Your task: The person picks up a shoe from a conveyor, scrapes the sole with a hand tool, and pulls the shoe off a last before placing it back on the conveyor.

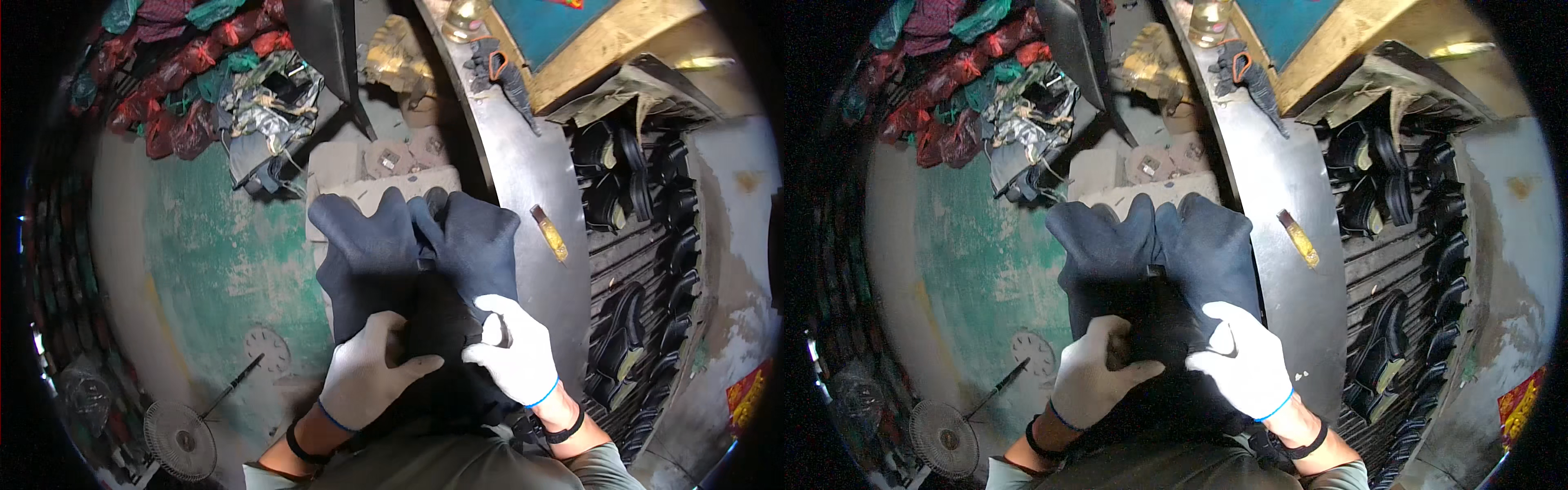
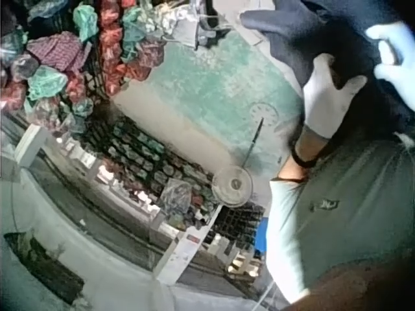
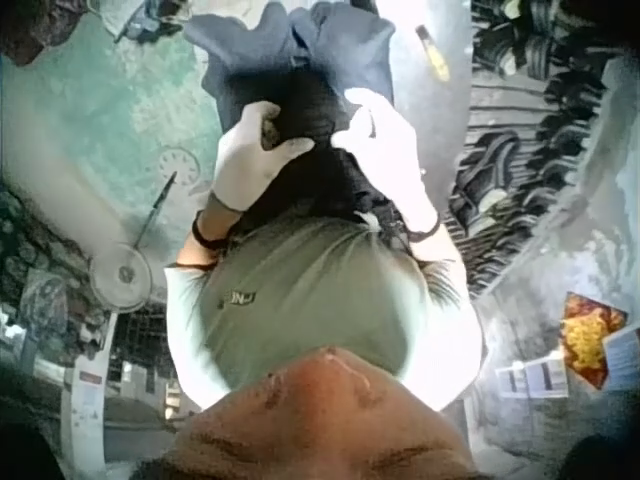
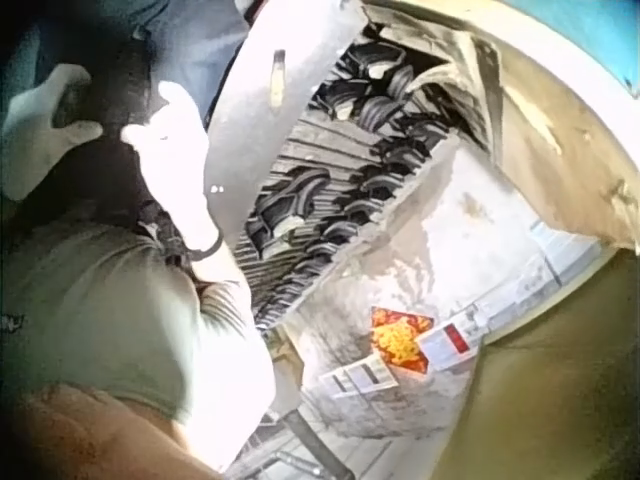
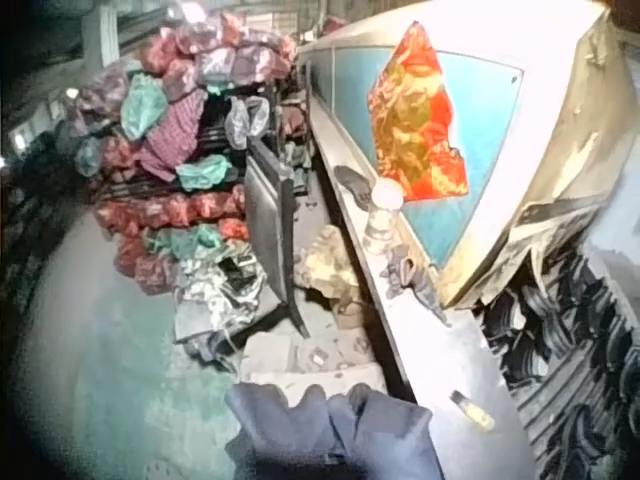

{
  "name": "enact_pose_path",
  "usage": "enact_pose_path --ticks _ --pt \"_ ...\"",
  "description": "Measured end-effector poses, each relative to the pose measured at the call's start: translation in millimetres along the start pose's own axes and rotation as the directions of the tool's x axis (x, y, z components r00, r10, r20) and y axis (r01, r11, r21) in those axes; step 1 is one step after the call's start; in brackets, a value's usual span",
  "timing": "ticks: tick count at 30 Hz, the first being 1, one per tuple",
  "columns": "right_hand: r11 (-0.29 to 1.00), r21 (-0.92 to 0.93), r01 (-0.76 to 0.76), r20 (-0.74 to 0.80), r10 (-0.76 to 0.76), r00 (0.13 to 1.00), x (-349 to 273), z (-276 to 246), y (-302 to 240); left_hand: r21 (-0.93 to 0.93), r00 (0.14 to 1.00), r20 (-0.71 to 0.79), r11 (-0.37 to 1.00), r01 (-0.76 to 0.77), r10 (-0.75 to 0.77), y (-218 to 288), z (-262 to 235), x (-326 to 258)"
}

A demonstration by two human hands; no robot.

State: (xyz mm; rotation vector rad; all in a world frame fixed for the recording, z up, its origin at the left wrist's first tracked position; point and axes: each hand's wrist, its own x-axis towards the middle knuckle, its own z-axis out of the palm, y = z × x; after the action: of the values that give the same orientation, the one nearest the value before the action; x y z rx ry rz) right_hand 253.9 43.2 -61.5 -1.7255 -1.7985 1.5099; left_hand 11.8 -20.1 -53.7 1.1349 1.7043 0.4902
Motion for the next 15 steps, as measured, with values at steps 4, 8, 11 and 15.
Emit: enact_pose_path --ticks 4,8,11,15 --pt "0.997 -0.027 0.075 0.007 -0.075 0.997 -18 7 24 0.033 0.992 -0.063 0.993 0.115 -0.113 13 16 -14" --pt "0.840 -0.252 0.481 -0.098 -0.517 0.850 -36 43 34 0.153 0.833 -0.503 0.972 -0.179 0.232 15 69 -38" --pt "0.748 -0.230 0.622 -0.159 -0.660 0.735 -56 41 17 -0.125 0.820 -0.572 0.990 -0.060 -0.023 48 74 -44" --pt "0.732 -0.070 0.678 -0.136 -0.680 0.720 -87 4 5 0.197 0.526 -0.746 0.890 -0.411 0.408 31 77 -59"
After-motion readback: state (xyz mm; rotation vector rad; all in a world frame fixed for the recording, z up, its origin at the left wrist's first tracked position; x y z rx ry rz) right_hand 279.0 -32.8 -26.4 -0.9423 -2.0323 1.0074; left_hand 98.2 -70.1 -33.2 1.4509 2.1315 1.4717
